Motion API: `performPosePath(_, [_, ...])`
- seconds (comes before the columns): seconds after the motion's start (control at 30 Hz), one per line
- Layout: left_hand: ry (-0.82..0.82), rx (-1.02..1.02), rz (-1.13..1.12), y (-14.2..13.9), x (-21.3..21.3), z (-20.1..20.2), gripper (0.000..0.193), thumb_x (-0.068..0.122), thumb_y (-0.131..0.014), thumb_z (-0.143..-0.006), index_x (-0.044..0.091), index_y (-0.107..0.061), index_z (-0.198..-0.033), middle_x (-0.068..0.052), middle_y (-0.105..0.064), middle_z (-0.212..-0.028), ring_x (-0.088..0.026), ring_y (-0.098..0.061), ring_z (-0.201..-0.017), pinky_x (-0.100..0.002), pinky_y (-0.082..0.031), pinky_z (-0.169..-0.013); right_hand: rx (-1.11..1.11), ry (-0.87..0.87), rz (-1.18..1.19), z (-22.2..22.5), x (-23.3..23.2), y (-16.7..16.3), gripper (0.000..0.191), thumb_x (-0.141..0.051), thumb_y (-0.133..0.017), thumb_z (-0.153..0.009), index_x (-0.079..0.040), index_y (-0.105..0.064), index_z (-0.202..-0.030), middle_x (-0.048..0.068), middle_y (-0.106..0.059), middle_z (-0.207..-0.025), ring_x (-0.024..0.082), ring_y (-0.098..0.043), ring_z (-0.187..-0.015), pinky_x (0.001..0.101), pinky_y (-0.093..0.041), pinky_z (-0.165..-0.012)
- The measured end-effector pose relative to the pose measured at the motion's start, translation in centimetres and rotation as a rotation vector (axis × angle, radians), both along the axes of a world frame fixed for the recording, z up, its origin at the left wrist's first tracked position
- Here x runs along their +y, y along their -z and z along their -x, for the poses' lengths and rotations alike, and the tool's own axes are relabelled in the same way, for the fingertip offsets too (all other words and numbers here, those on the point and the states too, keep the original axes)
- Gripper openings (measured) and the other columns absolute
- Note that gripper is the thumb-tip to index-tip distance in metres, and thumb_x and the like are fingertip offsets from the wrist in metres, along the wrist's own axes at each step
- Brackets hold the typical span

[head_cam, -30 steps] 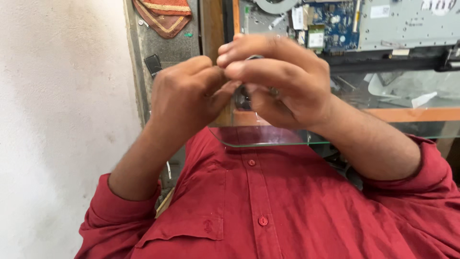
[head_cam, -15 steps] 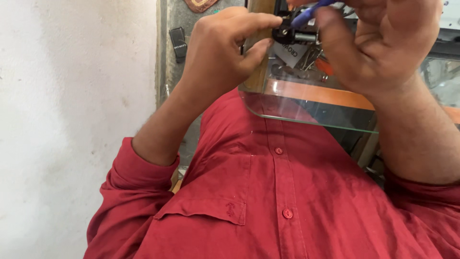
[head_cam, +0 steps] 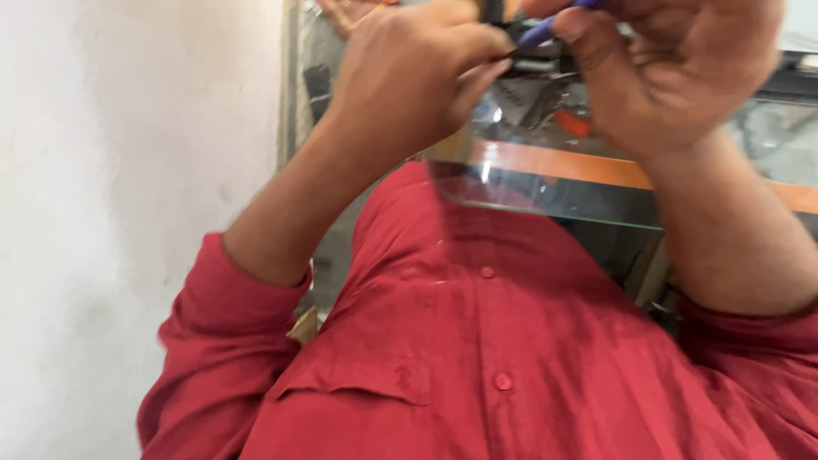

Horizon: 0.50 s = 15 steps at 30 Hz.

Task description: The person removes a cooling fan from a laptop motherboard, disconnects its cable, and uses a screwdriver to detach a small component. They then reconnect the fan cable and reposition the fan on the board.

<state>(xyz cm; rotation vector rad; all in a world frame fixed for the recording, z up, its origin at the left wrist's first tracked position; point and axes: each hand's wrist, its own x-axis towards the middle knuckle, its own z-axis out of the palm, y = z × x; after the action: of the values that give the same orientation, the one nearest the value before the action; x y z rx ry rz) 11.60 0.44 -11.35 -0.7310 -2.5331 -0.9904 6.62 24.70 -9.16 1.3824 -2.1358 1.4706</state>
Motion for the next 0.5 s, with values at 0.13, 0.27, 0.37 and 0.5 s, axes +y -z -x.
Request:
performPosePath(0.13, [0.002, -0.107, 0.007, -1.6, 0.4, -0.2, 0.008, 0.016, -0.077, -0.098, 0.009, -0.076, -0.099, -0.009, -0.068, -0.089, -0.031, -0.068, -0.080, -0.044, -0.050, -0.072, 0.114, 0.036, 0.115, -0.3, -0.1, -2.4, 0.049, 0.021, -0.064, -0.105, 0.000, -0.041, -0.142, 0.027, -0.068, -0.107, 0.035, -0.076, -0.090, 0.0398, -0.069, -0.079])
performPosePath(0.27, [0.006, -0.180, -0.083, -4.1, 1.2, -0.4, 0.009, 0.014, -0.072, -0.103, 0.005, -0.070, -0.102, -0.011, -0.069, -0.096, -0.033, -0.068, -0.089, -0.044, -0.052, -0.080, 0.265, 0.174, 0.174, -1.3, 3.2, -5.3, 0.026, 0.013, -0.061, -0.102, 0.003, -0.056, -0.125, 0.026, -0.068, -0.098, 0.034, -0.073, -0.085, 0.0392, -0.064, -0.073])
performPosePath(0.37, [0.007, -0.345, -0.212, -5.1, 2.5, 0.3, 0.009, 0.011, -0.063, -0.108, 0.003, -0.062, -0.106, -0.014, -0.064, -0.090, -0.031, -0.066, -0.082, -0.043, -0.052, -0.078, 0.311, 0.364, 0.211, -3.8, 7.3, -4.9, 0.016, 0.006, -0.057, -0.103, 0.003, -0.061, -0.119, 0.024, -0.069, -0.099, 0.030, -0.071, -0.088, 0.0380, -0.061, -0.077])
performPosePath(0.5, [0.261, -0.213, -0.313, -3.5, 8.1, 5.9, 0.006, 0.006, -0.052, -0.099, 0.003, -0.056, -0.100, -0.014, -0.057, -0.079, -0.031, -0.059, -0.070, -0.041, -0.048, -0.066, 0.061, 0.780, 0.350, -6.3, 13.6, -0.9, 0.016, -0.005, -0.051, -0.106, 0.003, -0.062, -0.116, 0.019, -0.069, -0.106, 0.025, -0.068, -0.096, 0.0358, -0.058, -0.088])
